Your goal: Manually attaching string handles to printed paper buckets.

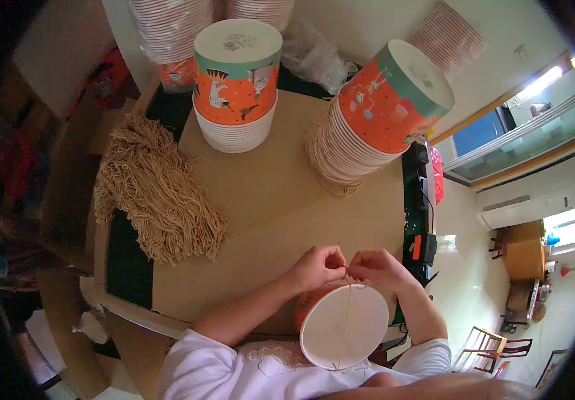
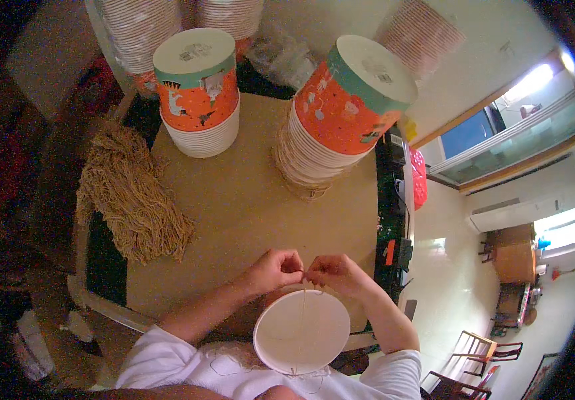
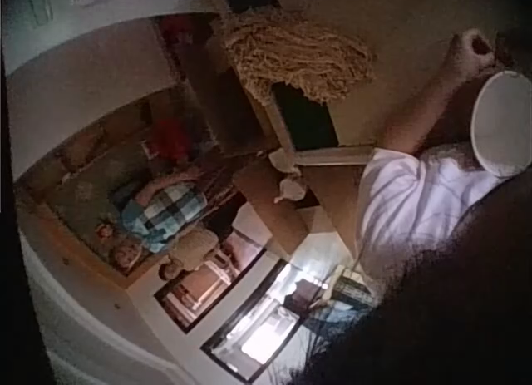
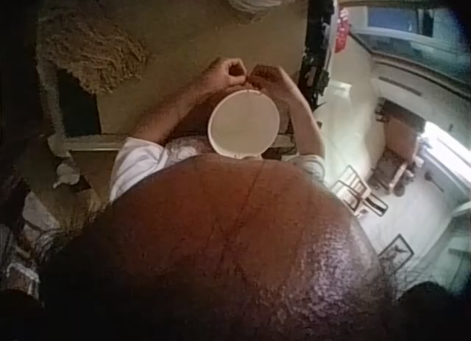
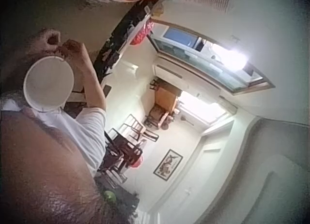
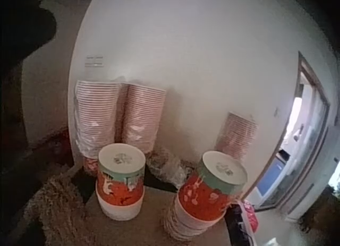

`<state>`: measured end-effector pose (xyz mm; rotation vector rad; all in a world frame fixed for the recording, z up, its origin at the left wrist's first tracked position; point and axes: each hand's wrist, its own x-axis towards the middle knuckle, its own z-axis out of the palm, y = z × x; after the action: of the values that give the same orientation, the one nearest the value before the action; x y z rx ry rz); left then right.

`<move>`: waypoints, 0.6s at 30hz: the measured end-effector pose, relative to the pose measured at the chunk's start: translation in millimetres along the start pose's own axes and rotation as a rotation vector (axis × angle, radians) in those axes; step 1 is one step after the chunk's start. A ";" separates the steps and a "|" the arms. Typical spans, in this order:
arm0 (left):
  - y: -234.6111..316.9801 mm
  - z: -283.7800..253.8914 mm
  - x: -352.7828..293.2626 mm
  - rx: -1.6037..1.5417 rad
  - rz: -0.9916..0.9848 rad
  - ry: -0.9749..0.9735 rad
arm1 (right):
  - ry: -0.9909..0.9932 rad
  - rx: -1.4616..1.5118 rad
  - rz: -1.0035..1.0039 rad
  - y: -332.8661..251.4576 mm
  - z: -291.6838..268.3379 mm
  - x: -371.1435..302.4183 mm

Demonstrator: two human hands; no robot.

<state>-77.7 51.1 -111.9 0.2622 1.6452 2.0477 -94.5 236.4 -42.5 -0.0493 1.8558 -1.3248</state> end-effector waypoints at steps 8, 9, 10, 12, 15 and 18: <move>0.5 1.6 -1.6 -0.313 -0.081 -0.019 | -0.041 -0.045 0.027 -4.8 -4.0 -10.4; 0.4 0.0 -2.9 -0.319 -0.097 -0.023 | -0.049 -0.071 0.114 -10.6 -2.2 -11.9; 1.6 0.6 -2.4 -0.325 -0.110 -0.037 | -0.044 -0.070 0.114 -5.7 -3.3 -12.8; 6.7 3.1 -3.3 -0.343 -0.120 -0.050 | -0.053 0.133 -0.064 8.8 -6.0 -13.1; 0.4 5.8 -3.0 -0.268 -0.074 -0.024 | 0.033 0.153 -0.108 7.0 -1.6 -12.2; 0.9 8.0 -4.4 -0.070 0.011 0.040 | 0.041 0.168 -0.071 1.3 3.7 -8.4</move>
<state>-70.7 55.8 -108.3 0.2078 1.5948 2.1265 -86.2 238.1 -38.8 -0.0002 1.7841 -1.5369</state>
